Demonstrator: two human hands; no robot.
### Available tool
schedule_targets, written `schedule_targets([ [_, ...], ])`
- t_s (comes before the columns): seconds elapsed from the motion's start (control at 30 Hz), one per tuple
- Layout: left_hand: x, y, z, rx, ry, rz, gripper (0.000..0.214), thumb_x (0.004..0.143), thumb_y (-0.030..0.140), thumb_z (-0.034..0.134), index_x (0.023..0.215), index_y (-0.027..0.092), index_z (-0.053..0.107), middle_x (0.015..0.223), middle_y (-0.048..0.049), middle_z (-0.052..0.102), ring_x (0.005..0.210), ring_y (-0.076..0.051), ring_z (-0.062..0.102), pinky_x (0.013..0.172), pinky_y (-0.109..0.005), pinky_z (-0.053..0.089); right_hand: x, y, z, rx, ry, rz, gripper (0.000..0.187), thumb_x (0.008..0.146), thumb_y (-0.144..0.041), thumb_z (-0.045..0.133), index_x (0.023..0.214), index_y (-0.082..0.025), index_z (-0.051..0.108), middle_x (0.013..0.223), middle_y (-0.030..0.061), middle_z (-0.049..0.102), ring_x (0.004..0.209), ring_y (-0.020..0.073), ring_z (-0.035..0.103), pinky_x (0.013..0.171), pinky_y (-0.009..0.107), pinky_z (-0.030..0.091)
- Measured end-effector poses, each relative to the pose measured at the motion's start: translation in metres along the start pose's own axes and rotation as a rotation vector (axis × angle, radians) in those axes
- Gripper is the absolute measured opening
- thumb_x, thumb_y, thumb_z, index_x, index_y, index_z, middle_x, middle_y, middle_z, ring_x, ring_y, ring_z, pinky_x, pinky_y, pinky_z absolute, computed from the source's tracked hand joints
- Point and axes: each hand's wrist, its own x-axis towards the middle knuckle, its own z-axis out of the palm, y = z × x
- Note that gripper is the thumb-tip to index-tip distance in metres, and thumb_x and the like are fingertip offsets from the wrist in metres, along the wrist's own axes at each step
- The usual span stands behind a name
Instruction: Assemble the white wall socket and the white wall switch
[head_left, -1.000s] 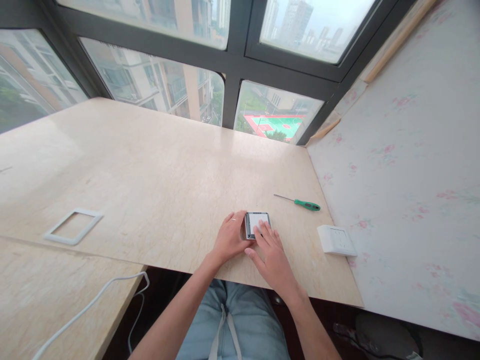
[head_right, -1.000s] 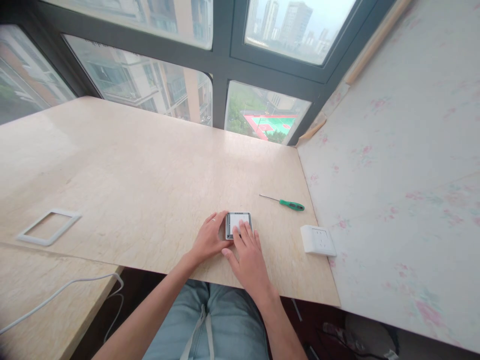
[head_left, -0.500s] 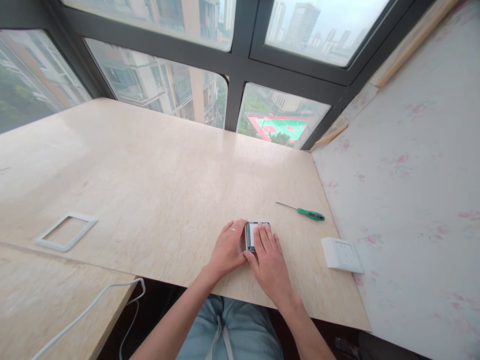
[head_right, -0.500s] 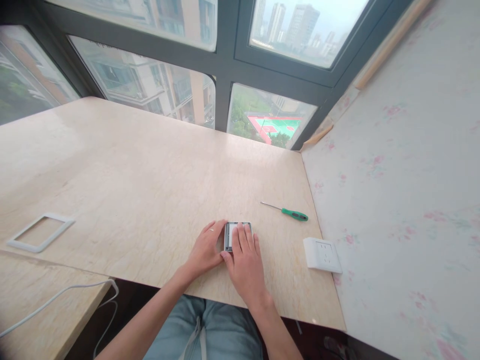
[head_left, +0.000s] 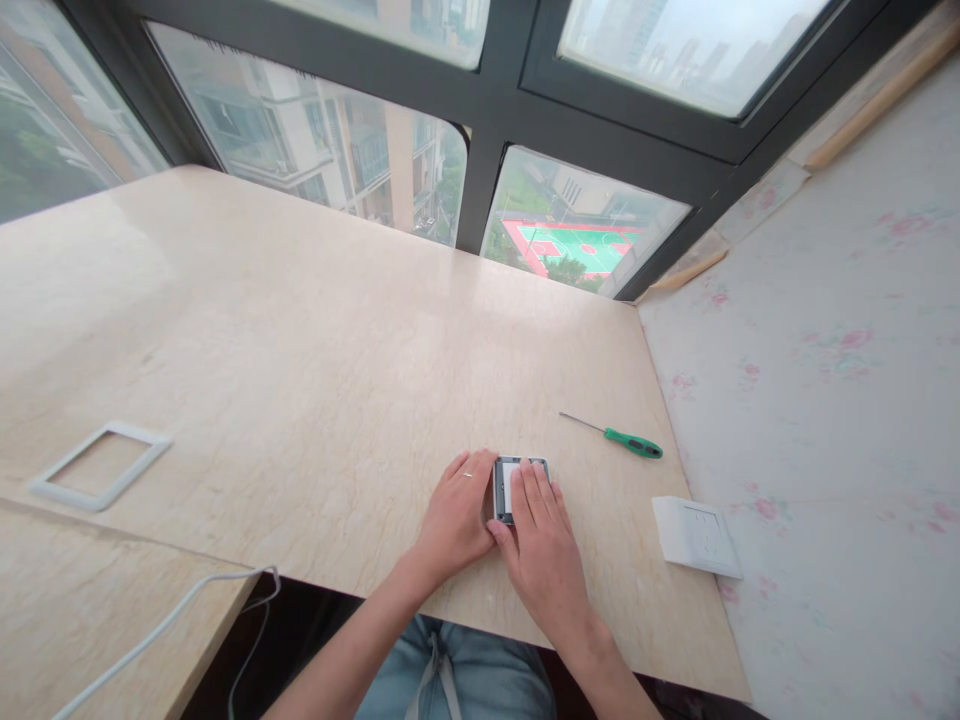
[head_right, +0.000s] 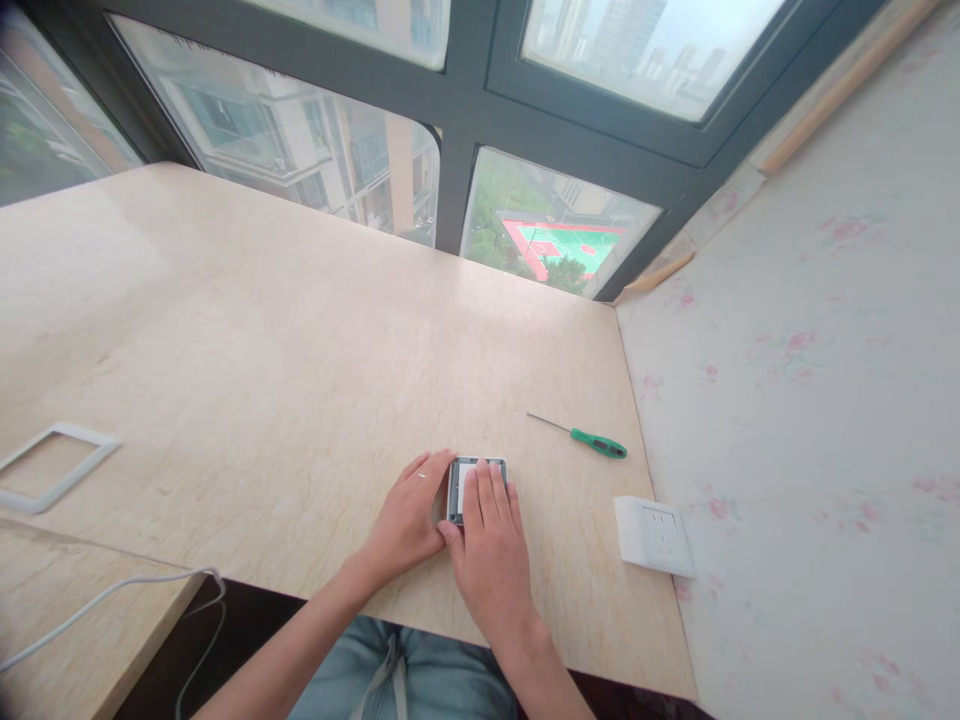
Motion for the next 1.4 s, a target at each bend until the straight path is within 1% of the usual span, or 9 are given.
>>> schedule_targets([
  [0.43, -0.002, 0.002, -0.001, -0.012, 0.021, 0.013, 0.07, 0.074, 0.024, 0.06, 0.139, 0.019, 0.035, 0.137, -0.0147, 0.057, 0.133, -0.029, 0.049, 0.118, -0.05, 0.031, -0.007, 0.005, 0.011, 0.001, 0.036, -0.032, 0.07, 0.102, -0.039, 0.04, 0.158, -0.011, 0.009, 0.159, 0.0236, 0.028, 0.149, 0.0365, 0.025, 0.112, 0.061, 0.034],
  [0.77, -0.006, 0.004, -0.003, -0.036, -0.015, 0.02, 0.08, 0.07, 0.024, 0.067, 0.143, 0.021, 0.033, 0.142, -0.0162, 0.051, 0.138, -0.032, 0.044, 0.119, -0.054, 0.028, -0.013, 0.011, 0.026, 0.02, 0.111, -0.046, 0.073, 0.103, -0.047, 0.031, 0.158, -0.015, -0.004, 0.162, 0.0235, 0.019, 0.15, 0.0375, 0.02, 0.11, 0.067, 0.031],
  [0.9, -0.015, -0.004, -0.013, -0.18, -0.037, -0.047, 0.087, 0.069, 0.026, 0.073, 0.145, 0.018, 0.032, 0.15, -0.0202, 0.044, 0.141, -0.034, 0.041, 0.118, -0.057, 0.029, -0.014, 0.018, 0.026, 0.074, 0.093, -0.092, 0.076, 0.101, -0.051, 0.035, 0.159, -0.015, -0.001, 0.161, 0.0242, 0.021, 0.15, 0.0381, 0.021, 0.112, 0.067, 0.028],
  [0.97, -0.021, -0.012, -0.024, -0.366, 0.036, -0.128, 0.084, 0.072, 0.022, 0.07, 0.146, 0.018, 0.031, 0.15, -0.0204, 0.044, 0.141, -0.031, 0.042, 0.116, -0.055, 0.035, -0.015, 0.022, 0.024, 0.115, 0.08, -0.118, 0.076, 0.101, -0.049, 0.037, 0.159, -0.016, 0.001, 0.162, 0.0228, 0.022, 0.15, 0.0371, 0.019, 0.114, 0.065, 0.026],
  [1.03, -0.024, -0.021, -0.039, -0.524, 0.209, -0.218, 0.073, 0.075, 0.015, 0.063, 0.143, 0.019, 0.036, 0.142, -0.0178, 0.054, 0.134, -0.027, 0.051, 0.108, -0.05, 0.046, -0.017, 0.027, 0.023, 0.175, 0.064, -0.143, 0.074, 0.101, -0.047, 0.041, 0.159, -0.018, 0.004, 0.162, 0.0201, 0.022, 0.151, 0.0355, 0.018, 0.115, 0.064, 0.025],
  [1.13, -0.022, -0.039, -0.068, -0.476, 0.656, -0.453, 0.047, 0.076, 0.01, 0.057, 0.122, 0.019, 0.055, 0.117, -0.0121, 0.069, 0.112, -0.023, 0.067, 0.094, -0.044, 0.056, -0.021, 0.035, 0.023, 0.313, 0.07, -0.106, 0.075, 0.099, -0.046, 0.046, 0.159, -0.021, 0.008, 0.163, 0.0156, 0.021, 0.151, 0.0328, 0.017, 0.118, 0.06, 0.025],
  [1.17, -0.02, -0.046, -0.078, -0.439, 0.761, -0.516, 0.039, 0.08, 0.012, 0.054, 0.118, 0.017, 0.056, 0.112, -0.0127, 0.069, 0.105, -0.022, 0.069, 0.092, -0.043, 0.057, -0.023, 0.038, 0.024, 0.366, 0.076, -0.061, 0.076, 0.098, -0.047, 0.047, 0.159, -0.022, 0.009, 0.164, 0.0146, 0.02, 0.151, 0.0323, 0.017, 0.118, 0.059, 0.026],
  [1.3, 0.001, -0.074, -0.113, -0.291, 0.992, -0.642, 0.031, 0.088, 0.015, 0.043, 0.118, 0.015, 0.051, 0.114, -0.0148, 0.064, 0.105, -0.02, 0.066, 0.093, -0.042, 0.055, -0.025, 0.051, 0.025, 0.541, 0.059, 0.187, 0.092, 0.089, -0.059, 0.054, 0.159, -0.018, 0.01, 0.164, 0.0162, 0.02, 0.15, 0.0354, 0.021, 0.118, 0.058, 0.027],
  [1.4, 0.019, -0.094, -0.135, -0.165, 1.026, -0.711, 0.03, 0.086, 0.014, 0.044, 0.116, 0.015, 0.049, 0.116, -0.0147, 0.062, 0.106, -0.019, 0.065, 0.094, -0.038, 0.053, -0.022, 0.059, 0.023, 0.608, 0.003, 0.285, 0.101, 0.083, -0.063, 0.059, 0.158, -0.015, 0.012, 0.161, 0.0186, 0.025, 0.148, 0.0371, 0.026, 0.117, 0.056, 0.028],
])
